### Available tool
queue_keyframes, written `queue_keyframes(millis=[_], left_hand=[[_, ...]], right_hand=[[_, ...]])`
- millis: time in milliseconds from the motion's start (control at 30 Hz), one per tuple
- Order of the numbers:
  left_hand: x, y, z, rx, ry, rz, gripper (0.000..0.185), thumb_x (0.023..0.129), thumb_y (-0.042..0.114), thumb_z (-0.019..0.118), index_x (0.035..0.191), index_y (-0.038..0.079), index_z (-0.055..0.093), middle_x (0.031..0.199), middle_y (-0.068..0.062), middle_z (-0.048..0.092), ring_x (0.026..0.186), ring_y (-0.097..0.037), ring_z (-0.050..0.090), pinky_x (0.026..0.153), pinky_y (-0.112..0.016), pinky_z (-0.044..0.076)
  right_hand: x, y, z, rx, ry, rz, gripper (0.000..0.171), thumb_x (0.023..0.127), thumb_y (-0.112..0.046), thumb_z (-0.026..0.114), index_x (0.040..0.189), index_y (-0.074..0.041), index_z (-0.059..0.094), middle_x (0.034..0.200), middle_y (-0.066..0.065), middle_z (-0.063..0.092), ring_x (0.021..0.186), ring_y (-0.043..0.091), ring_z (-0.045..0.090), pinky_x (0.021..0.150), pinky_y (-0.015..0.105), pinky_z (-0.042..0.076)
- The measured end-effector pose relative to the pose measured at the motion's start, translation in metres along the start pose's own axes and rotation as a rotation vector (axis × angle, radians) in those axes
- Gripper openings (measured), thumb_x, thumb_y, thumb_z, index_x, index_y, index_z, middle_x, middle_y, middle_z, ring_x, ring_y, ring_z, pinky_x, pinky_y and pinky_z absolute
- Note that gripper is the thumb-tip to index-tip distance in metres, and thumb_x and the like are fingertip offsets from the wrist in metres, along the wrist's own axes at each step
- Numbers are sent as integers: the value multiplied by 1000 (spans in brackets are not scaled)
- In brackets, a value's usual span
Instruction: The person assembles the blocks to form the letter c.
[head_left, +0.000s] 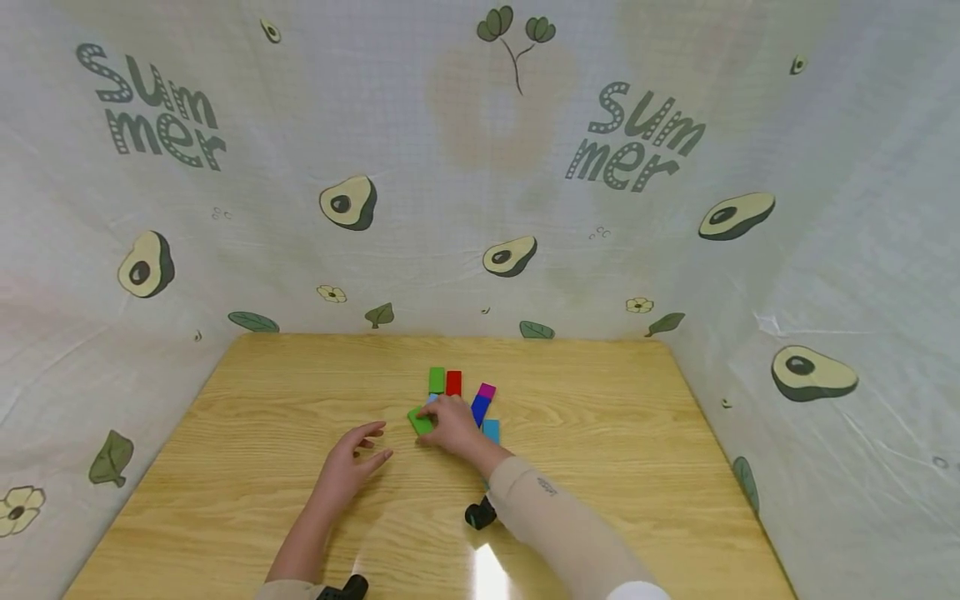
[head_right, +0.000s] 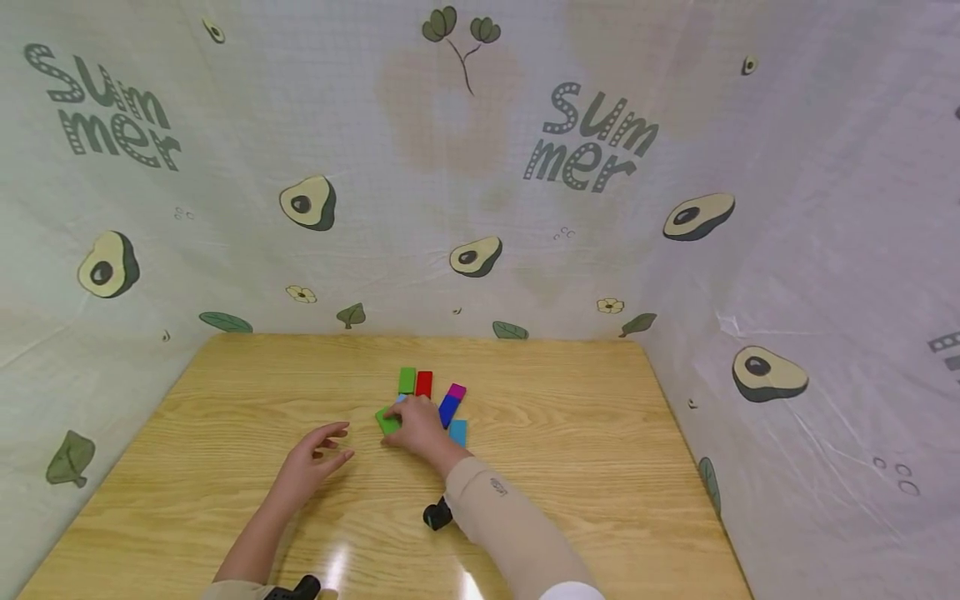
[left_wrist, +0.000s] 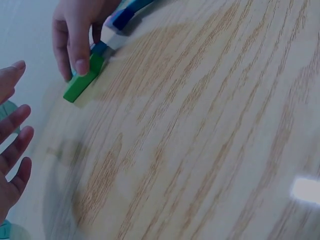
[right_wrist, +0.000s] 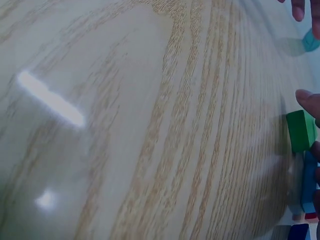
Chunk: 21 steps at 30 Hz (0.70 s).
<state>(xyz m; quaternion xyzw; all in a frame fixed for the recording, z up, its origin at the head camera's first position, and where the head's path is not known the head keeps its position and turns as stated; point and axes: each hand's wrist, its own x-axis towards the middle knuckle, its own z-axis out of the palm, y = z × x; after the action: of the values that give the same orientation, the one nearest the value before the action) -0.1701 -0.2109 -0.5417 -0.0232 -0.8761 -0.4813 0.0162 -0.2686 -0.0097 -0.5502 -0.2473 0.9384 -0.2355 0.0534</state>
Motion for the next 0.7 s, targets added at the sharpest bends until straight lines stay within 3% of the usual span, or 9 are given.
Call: queue_keyframes(millis=[333, 500, 700], left_hand=[[0, -4, 1, 9, 2, 0, 54, 88, 21, 74, 136, 6, 55, 128, -10, 58, 108, -28, 53, 92, -49, 41], [0, -4, 1, 8, 2, -3, 54, 87, 21, 75, 136, 8, 55, 127, -9, 59, 108, -27, 53, 91, -48, 42], [0, -4, 2, 4, 2, -7, 55, 87, 21, 75, 136, 7, 55, 127, -9, 59, 108, -27, 53, 92, -48, 42]], right_hand=[[0, -6, 5, -20, -21, -18, 35, 79, -36, 82, 111, -27, 73, 110, -7, 62, 109, 20, 50, 96, 42, 37], [-1, -6, 3, 45, -46, -30, 31, 81, -26, 82, 110, -24, 74, 108, -7, 63, 104, 16, 54, 93, 39, 37], [-3, -4, -2, 187, -101, -29, 30, 82, -9, 79, 111, -15, 74, 109, -4, 64, 101, 12, 57, 91, 29, 46]])
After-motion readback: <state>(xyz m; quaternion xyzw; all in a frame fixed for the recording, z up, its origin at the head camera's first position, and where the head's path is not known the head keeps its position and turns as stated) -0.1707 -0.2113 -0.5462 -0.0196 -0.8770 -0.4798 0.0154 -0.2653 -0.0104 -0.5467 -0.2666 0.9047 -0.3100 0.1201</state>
